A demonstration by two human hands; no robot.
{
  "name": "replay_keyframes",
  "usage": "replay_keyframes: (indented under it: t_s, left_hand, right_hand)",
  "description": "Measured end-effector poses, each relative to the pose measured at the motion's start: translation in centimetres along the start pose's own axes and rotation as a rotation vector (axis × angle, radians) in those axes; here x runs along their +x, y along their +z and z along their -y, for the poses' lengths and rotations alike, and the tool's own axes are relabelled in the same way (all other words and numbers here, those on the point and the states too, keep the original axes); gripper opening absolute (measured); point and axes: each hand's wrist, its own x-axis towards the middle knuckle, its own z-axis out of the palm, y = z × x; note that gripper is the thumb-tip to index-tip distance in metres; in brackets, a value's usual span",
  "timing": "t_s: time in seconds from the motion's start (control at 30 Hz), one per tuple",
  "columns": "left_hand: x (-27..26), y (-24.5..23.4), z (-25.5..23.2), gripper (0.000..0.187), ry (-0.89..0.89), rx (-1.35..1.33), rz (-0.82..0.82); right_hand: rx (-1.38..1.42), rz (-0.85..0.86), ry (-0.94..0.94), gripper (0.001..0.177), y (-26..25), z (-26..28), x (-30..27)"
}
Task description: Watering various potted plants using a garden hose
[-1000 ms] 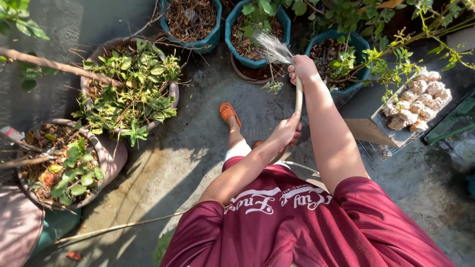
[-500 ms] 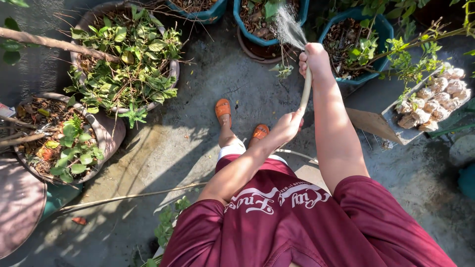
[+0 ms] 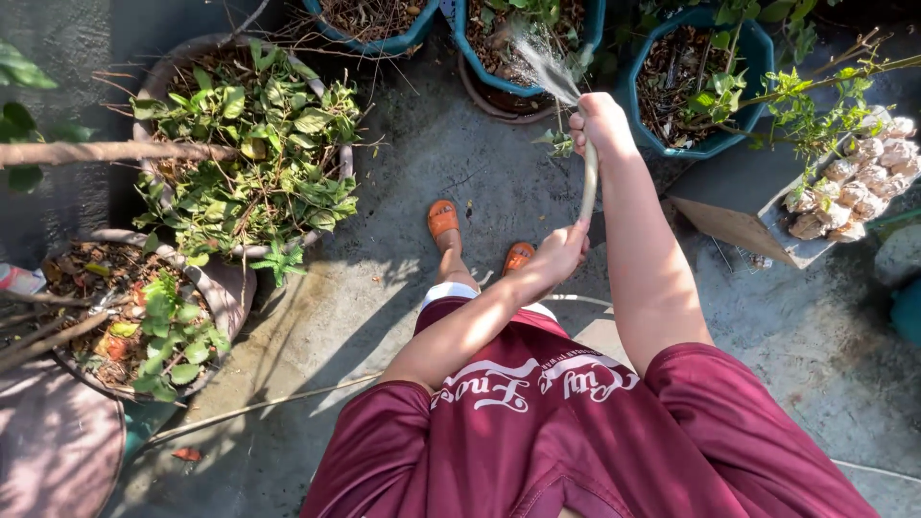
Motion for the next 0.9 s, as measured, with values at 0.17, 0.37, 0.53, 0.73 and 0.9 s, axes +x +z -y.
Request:
replay_keyframes:
  t_s: [0.17, 0.37, 0.53, 0.73, 0.9]
  left_hand:
    - [0.1, -3.7, -2.2, 0.052, -0.057, -0.163, 0.075]
    - [0.2, -4.1, -4.6, 0.045, -0.106, -0.164, 0.274]
    - [3.2, -4.5, -4.0, 0.073, 0.056, 0.19, 0.527]
    - [20.6, -5.6, 8.0, 0.05, 0.025, 0.207, 0.242]
    - [32.8, -10.7, 10.0, 0.024, 0.057, 0.093, -0.199]
  right_hand:
    - [-0.043, -0.016, -0.101, 0.015, 0.9, -0.2, 3.3]
    - [-0.114, -0.016, -0.073, 0.009, 0.8, 2.1, 3.0]
    - [-0.105, -0.026, -0.055, 0.005, -1.6, 2.4, 1.7]
    - [-0.012, 0.01, -0.145, 0.009, -6.3, -2.2, 4.6]
    - [-0.027, 0.004, -0.173, 0.007, -8.2, -2.7, 7.8]
